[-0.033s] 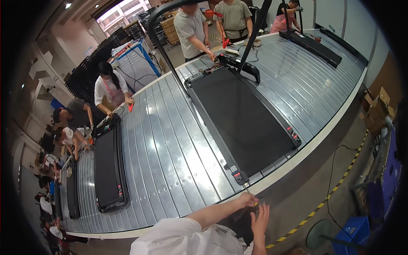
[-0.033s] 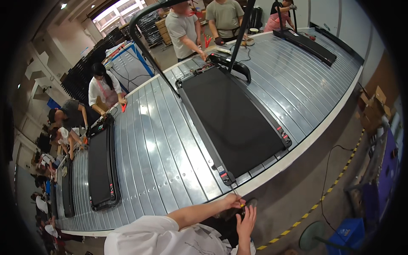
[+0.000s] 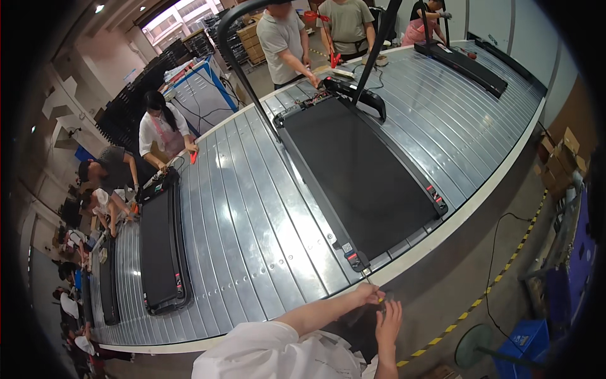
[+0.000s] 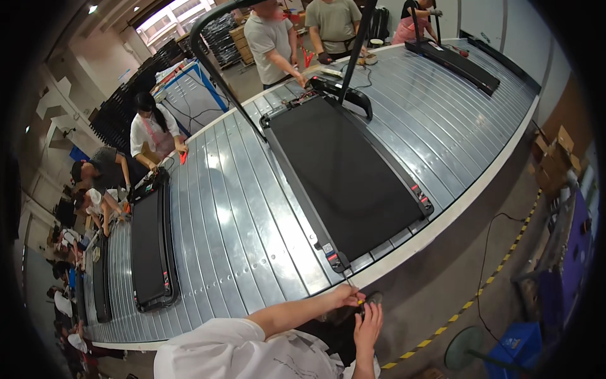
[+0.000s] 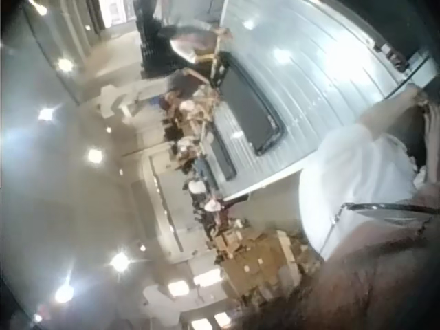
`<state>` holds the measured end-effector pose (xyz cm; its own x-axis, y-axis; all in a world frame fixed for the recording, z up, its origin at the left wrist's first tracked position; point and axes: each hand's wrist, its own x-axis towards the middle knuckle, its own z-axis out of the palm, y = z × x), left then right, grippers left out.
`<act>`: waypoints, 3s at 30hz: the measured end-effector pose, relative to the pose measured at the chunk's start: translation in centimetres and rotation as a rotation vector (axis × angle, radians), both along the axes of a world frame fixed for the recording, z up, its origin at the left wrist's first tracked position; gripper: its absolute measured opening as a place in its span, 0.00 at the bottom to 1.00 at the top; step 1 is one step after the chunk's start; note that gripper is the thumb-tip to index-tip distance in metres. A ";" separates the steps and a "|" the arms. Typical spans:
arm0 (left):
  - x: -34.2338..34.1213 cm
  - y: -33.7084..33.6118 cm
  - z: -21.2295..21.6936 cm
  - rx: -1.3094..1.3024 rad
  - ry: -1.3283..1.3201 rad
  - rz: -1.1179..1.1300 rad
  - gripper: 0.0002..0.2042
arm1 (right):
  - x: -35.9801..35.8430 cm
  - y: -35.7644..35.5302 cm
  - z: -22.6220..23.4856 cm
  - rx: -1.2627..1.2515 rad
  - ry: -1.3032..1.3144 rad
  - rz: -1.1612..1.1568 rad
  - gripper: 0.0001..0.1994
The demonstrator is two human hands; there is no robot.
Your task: The person assembles treadmills on a conveyor line by raising the handlebar consoles, tightening screws at the rear of the running decks using a screwdriver, and repositioning the frames.
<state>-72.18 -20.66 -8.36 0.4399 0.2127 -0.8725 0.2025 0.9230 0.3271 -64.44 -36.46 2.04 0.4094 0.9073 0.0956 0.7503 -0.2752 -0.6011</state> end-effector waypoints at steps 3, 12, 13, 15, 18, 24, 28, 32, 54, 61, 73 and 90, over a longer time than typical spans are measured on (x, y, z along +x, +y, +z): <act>0.9 0.0 -0.4 -0.072 -0.098 0.076 0.15 | 0.7 1.4 -1.9 -0.034 0.295 -0.167 0.20; -0.4 1.0 -1.8 0.221 0.108 -0.151 0.11 | -1.4 0.1 -9.0 0.168 1.656 -0.525 0.22; -0.8 0.8 -1.4 0.215 0.104 -0.156 0.11 | -2.6 -0.2 -7.2 0.314 1.325 -0.500 0.25; -1.3 0.5 -0.3 0.196 0.110 -0.106 0.11 | -2.0 0.8 0.1 0.163 0.620 -0.268 0.28; -1.1 1.1 -0.1 0.120 0.007 -0.079 0.12 | -0.6 1.2 -1.1 0.025 0.173 -0.076 0.31; -0.4 2.5 -0.2 0.162 0.048 -0.165 0.26 | 5.8 2.8 -11.4 0.071 1.706 -0.367 0.25; -0.7 3.3 -1.1 0.110 0.097 -0.011 0.34 | 5.3 4.2 -15.8 -0.027 2.532 -0.433 0.25; -0.6 1.5 -1.0 0.175 0.185 -0.008 0.29 | 9.4 2.6 -12.3 -0.268 2.163 -0.253 0.25; -5.5 -8.4 -2.5 0.327 0.680 -0.261 0.23 | 40.7 14.5 -4.0 -0.016 0.081 -0.124 0.19; 0.4 -10.4 0.4 0.468 0.864 -0.112 0.23 | 48.3 15.0 -3.6 0.014 -0.073 0.097 0.29; 29.2 -7.6 13.3 0.641 0.394 0.344 0.40 | 48.3 18.1 -2.4 -0.144 0.581 0.683 0.36; 15.2 -22.4 11.0 0.239 -0.228 1.524 0.23 | 14.0 11.9 -5.4 -1.294 1.160 0.685 0.15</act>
<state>-57.02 -43.09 2.61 -0.1989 0.6841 -0.7018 -0.9150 0.1267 0.3829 -50.45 -24.58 -3.39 -0.6635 0.1936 -0.7227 0.3358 -0.7861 -0.5189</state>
